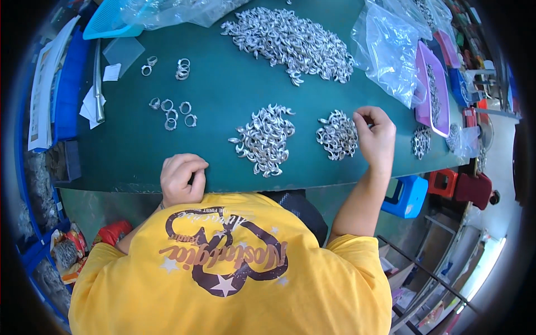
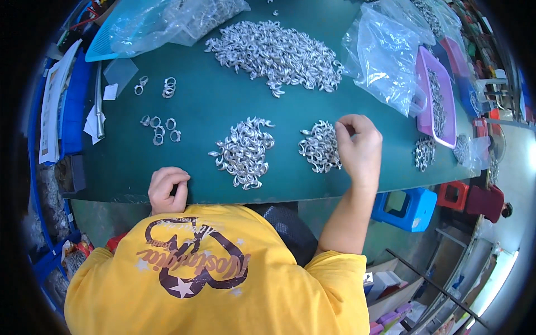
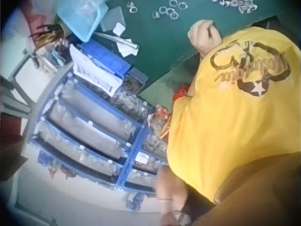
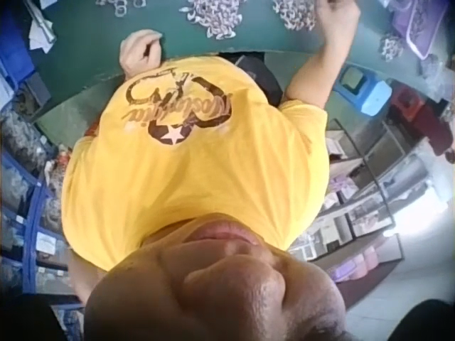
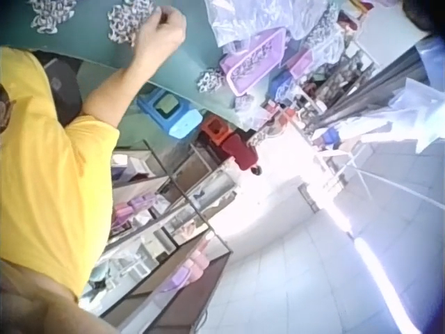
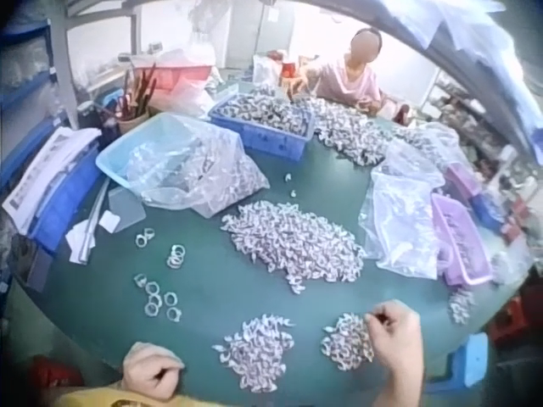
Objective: The person sorts small metal rings on a green table by hand, picking them from a pile and placing them into smaller groups.
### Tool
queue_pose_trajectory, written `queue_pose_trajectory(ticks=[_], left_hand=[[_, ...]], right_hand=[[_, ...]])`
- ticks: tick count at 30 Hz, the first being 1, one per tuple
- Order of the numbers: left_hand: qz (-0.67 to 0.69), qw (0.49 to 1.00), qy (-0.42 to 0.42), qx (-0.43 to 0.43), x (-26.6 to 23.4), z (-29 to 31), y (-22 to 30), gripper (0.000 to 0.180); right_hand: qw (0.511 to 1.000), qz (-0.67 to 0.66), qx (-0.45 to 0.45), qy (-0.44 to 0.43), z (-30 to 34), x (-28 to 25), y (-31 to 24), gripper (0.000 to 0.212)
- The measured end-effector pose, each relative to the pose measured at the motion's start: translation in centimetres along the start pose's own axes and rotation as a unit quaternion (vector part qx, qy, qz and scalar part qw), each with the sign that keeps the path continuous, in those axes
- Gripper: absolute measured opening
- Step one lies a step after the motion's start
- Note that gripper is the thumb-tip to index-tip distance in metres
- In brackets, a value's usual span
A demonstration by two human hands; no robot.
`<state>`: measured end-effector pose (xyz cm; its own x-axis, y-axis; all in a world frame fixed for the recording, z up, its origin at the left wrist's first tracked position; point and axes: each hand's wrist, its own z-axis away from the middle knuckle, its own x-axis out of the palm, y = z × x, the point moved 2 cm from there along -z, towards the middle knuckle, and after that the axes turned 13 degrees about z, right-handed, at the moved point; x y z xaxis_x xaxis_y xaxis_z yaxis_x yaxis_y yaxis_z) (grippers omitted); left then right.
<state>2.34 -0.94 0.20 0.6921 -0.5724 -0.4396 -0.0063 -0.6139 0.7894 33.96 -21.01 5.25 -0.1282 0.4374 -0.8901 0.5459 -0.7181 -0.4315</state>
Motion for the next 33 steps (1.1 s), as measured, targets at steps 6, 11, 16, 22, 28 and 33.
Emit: queue_pose_trajectory(ticks=[6,11,16,22,28,33], left_hand=[[0.008,1.000,-0.021,-0.004,-0.2,0.2,0.0,0.015],[0.002,1.000,-0.021,0.002,-0.2,0.1,0.0,0.015],[0.000,1.000,0.004,0.006,0.0,0.0,-0.1,0.015],[0.000,1.000,-0.018,0.014,-0.2,0.3,-0.3,0.015],[-0.008,1.000,-0.003,-0.002,0.0,0.1,0.0,0.013],[-0.006,1.000,-0.007,0.003,0.0,-0.1,-0.1,0.014]], right_hand=[[0.996,0.089,-0.021,-0.013,1.1,-0.7,-0.5,0.007],[0.989,-0.009,-0.144,0.041,-1.6,3.7,-5.4,0.007],[0.977,0.029,-0.209,0.001,-2.7,8.0,-6.6,0.013],[0.995,-0.058,-0.050,-0.063,-2.3,4.9,-3.8,0.011],[0.994,0.018,-0.104,-0.036,-1.9,6.7,-4.7,0.010],[0.991,0.018,-0.124,-0.049,-2.1,5.8,-4.0,0.011]])
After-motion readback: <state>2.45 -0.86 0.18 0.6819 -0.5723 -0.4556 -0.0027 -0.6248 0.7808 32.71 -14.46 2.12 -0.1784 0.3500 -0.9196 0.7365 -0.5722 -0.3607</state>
